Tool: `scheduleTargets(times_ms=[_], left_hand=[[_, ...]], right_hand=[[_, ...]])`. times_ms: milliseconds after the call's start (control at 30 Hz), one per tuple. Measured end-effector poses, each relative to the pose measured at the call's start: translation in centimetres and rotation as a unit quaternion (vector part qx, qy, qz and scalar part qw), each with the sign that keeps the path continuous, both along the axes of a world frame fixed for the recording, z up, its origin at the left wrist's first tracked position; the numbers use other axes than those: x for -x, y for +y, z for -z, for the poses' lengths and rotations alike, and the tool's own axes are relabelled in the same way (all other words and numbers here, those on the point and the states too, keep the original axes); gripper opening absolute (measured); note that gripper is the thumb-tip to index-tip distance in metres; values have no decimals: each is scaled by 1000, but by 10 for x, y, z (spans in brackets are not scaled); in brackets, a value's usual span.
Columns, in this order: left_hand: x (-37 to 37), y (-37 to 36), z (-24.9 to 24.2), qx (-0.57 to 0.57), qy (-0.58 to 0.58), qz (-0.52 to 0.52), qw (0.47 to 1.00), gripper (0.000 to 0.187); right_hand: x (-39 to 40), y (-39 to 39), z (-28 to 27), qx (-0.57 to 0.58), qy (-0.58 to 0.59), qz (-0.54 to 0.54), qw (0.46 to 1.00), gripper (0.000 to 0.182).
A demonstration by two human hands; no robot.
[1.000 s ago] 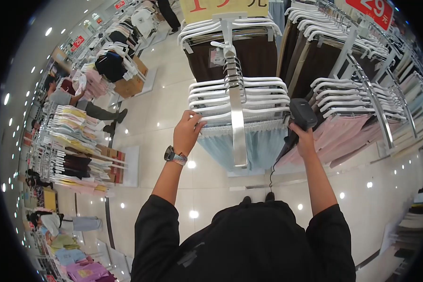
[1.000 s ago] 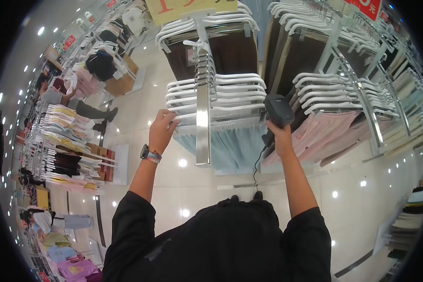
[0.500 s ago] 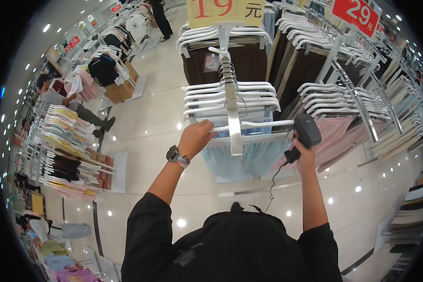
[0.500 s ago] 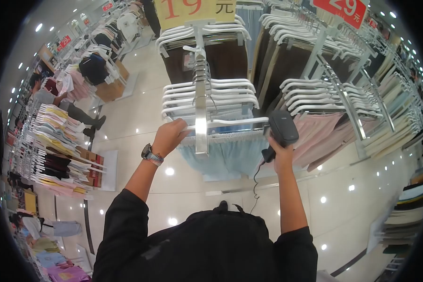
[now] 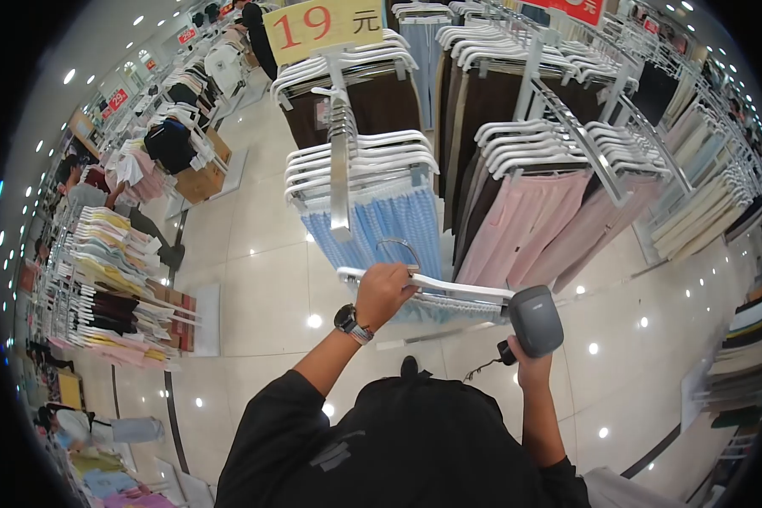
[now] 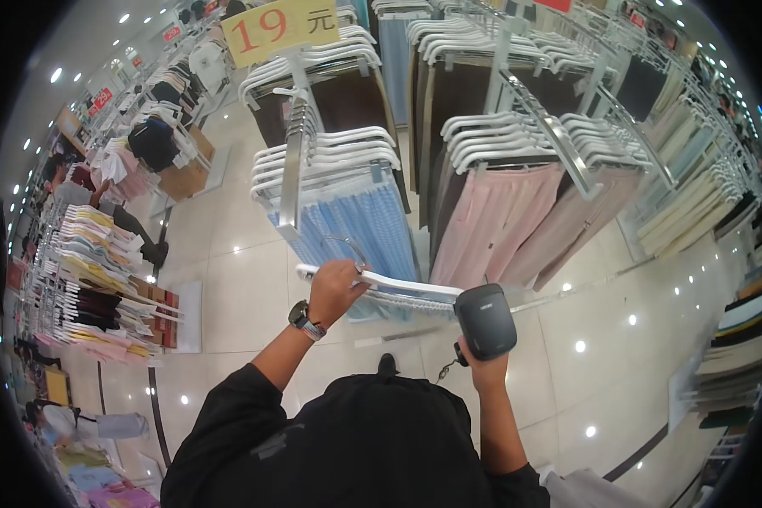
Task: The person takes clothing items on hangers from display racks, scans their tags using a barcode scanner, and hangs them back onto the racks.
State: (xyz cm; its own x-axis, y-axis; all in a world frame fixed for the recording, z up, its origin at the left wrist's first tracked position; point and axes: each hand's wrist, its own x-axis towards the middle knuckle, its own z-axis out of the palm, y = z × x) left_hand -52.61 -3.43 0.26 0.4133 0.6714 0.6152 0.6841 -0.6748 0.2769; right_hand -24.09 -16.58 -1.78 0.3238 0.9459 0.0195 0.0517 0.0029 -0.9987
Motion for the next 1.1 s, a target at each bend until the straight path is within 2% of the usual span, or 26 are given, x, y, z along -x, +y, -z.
scheduleTargets(times_ms=[33,67,100,133,200,267,300,333,400,433,467,533,567,600,667,733,800,833,933,967,1000,1033,1067,1100], left_hand=[[-6,-6,-3,-11,-23,-7,1000,24],[-12,-12,-6,-12,-21,-7,1000,24],[-20,-17,-15,-45,-50,-45,997,24],[-27,-24,-18,-79,-79,-83,990,23],[-39,-35,-17,-51,-114,-100,987,24],[-50,-42,-21,-53,-255,-100,960,28],[-53,-47,-18,-35,-256,-108,960,34],[-57,-50,-17,-38,-252,-108,961,34],[-66,-57,-16,25,-328,-127,936,43],[-67,-59,-14,62,-312,-117,941,52],[-68,-66,-13,206,-405,-72,888,61],[-90,-84,-38,323,-528,-14,785,68],[-76,-72,-9,416,-582,57,696,76],[-76,-73,-12,421,-580,62,695,76],[-74,-79,-17,513,-624,108,580,85],[-64,-81,-6,529,-616,134,569,88],[-54,-83,-8,579,-622,253,463,89],[-49,-89,-13,580,-621,258,460,87],[-31,-99,-31,580,-627,296,427,83],[-21,-101,-33,578,-630,297,425,83],[-13,-102,-35,577,-639,314,401,82],[-2,-103,-35,575,-647,331,376,81],[10,-103,-34,573,-649,332,374,81],[18,-102,-31,570,-651,339,370,81]], right_hand=[[-5,-13,-2,-2,2,1,1000,36],[-10,-26,-3,-44,-64,-27,997,38],[-14,-38,-7,-85,-128,-56,987,39],[-12,-45,-22,-85,-124,-60,987,39],[-3,-51,-57,-237,-133,-158,949,40],[4,-63,-69,-275,-289,-225,889,47],[7,-76,-65,-178,-192,-293,919,55],[13,-86,-60,-62,61,-354,931,60],[17,-96,-68,-157,26,-377,913,62],[15,-100,-68,-157,29,-371,915,62],[13,-105,-67,-149,25,-402,903,64],[10,-117,-64,-139,21,-425,894,65],[7,-127,-58,-111,54,-385,914,60],[3,-137,-50,-82,86,-345,931,54],[-9,-158,-22,-58,66,-305,948,58],[-19,-174,-5,-35,43,-269,961,61],[-21,-182,1,-54,-98,-210,971,52],[-18,-186,-1,-54,-140,-188,971,43],[8,-187,-18,-38,-197,-158,967,42],[25,-185,-29,-66,-153,-141,976,23],[37,-181,-34,-66,-156,-143,975,23],[51,-179,-38,-19,-94,-147,985,18],[63,-178,-40,29,-31,-149,988,14],[72,-175,-39,32,-33,-149,988,14]])
